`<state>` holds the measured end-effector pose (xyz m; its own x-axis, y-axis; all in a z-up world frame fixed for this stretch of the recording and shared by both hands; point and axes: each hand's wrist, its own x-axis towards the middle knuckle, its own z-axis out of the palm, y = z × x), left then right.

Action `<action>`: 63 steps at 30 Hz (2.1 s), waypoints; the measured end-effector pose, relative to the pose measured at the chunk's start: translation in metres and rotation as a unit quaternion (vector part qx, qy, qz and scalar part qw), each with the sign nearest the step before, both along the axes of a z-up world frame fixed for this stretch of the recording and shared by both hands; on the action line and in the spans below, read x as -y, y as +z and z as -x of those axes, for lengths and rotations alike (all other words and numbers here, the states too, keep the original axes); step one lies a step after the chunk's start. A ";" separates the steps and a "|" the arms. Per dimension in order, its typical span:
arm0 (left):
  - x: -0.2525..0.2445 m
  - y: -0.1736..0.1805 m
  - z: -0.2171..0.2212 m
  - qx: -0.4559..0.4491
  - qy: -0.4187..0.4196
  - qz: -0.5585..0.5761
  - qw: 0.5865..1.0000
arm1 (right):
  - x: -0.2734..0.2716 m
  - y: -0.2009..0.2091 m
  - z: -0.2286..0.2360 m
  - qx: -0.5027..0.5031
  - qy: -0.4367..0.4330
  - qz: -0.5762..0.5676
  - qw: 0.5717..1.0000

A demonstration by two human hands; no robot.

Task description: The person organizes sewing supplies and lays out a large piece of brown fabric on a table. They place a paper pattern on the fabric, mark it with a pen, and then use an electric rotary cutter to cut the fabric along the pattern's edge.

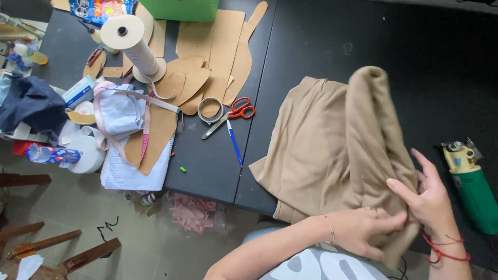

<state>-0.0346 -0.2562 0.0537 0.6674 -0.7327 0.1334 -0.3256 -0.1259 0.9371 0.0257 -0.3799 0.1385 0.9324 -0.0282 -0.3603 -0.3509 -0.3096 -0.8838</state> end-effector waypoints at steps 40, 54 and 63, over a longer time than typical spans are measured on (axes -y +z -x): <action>-0.115 0.031 -0.129 -0.124 0.325 -0.157 0.925 | 0.130 -0.059 -0.025 0.130 -0.224 0.042 0.965; -0.094 -0.054 -0.123 0.214 0.333 -0.320 0.861 | 0.042 -0.081 -0.015 0.328 0.079 0.468 0.817; -0.081 0.151 -0.098 0.100 0.377 0.065 0.919 | 0.076 0.023 -0.023 0.309 -0.090 0.168 0.932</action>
<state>0.0630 -0.1753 0.2047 0.9314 -0.0420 0.3615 -0.3584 -0.2775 0.8914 0.0490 -0.4555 0.1612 0.9281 -0.2189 0.3011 0.1194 -0.5911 -0.7977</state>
